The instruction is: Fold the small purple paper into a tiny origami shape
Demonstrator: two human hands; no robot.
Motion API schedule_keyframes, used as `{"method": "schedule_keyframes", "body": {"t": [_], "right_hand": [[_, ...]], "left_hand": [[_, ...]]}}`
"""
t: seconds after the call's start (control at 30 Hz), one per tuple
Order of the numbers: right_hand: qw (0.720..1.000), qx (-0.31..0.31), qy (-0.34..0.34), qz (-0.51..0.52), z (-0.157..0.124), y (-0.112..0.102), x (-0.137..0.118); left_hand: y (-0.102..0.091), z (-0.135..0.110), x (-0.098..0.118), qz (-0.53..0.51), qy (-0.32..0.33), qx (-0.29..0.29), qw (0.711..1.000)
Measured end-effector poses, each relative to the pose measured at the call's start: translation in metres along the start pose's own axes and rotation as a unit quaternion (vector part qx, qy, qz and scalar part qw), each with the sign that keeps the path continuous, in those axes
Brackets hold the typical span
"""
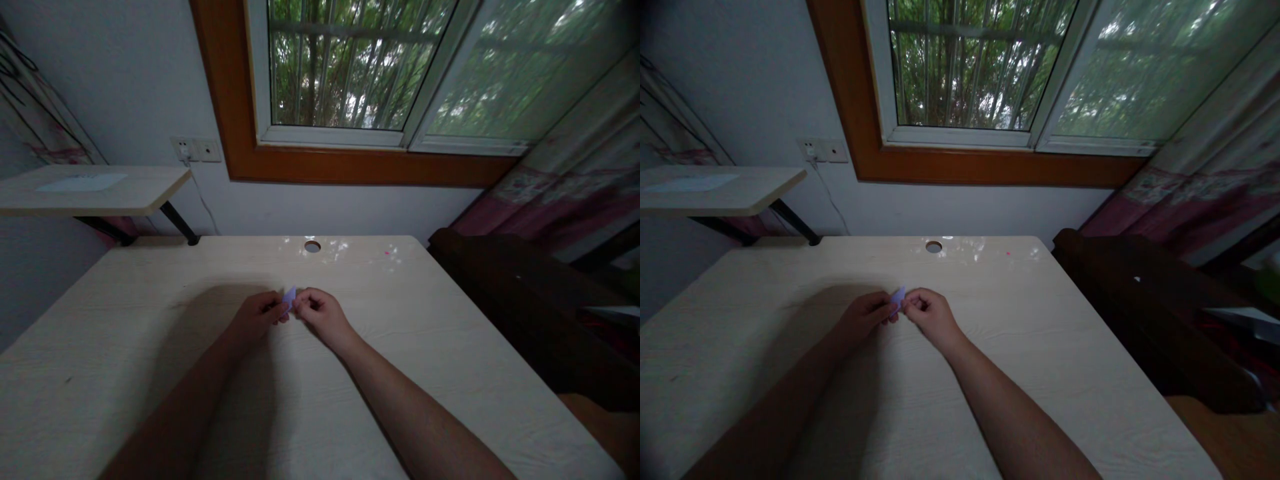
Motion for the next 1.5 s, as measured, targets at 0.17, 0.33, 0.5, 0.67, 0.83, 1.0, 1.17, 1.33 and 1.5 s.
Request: {"method": "schedule_keyframes", "body": {"t": [0.17,0.33,0.5,0.67,0.83,1.0,1.17,1.33,1.5], "right_hand": [[1.000,-0.018,0.002,0.003,0.000,0.002,0.001],[1.000,-0.017,0.022,0.014,0.000,0.003,0.003],[0.999,-0.030,0.024,0.014,0.001,0.005,0.004],[0.999,-0.025,0.025,0.012,0.001,0.003,0.005],[0.999,-0.039,0.020,0.003,0.000,0.004,0.002],[0.999,-0.042,0.016,0.005,0.000,0.005,0.001],[0.999,-0.040,0.020,0.006,0.001,0.004,0.003],[0.999,-0.034,0.025,0.006,0.001,0.003,0.004],[0.999,-0.033,0.027,0.011,0.001,0.004,0.003]], "left_hand": [[0.002,-0.001,-0.002,-0.023,0.009,-0.018,1.000],[0.005,-0.001,0.002,-0.004,0.009,-0.031,0.999],[0.006,-0.002,0.008,0.025,0.025,-0.034,0.999],[0.004,0.000,0.004,0.072,0.030,-0.018,0.997],[0.003,0.000,0.004,0.082,0.043,-0.019,0.996],[0.002,-0.001,0.008,0.063,0.043,-0.031,0.997],[0.004,-0.001,0.010,0.061,0.036,-0.037,0.997],[0.004,-0.001,0.011,0.057,0.039,-0.036,0.997],[0.002,-0.001,0.007,0.096,0.039,-0.022,0.994]]}}
Point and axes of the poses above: each hand's wrist, its own z-axis towards the middle knuckle, its own y-axis out of the palm, x = y × z, the point moved 7 cm from there along z, towards the middle knuckle, and after that the axes turned 1 degree about -z, right-handed, at the moved point
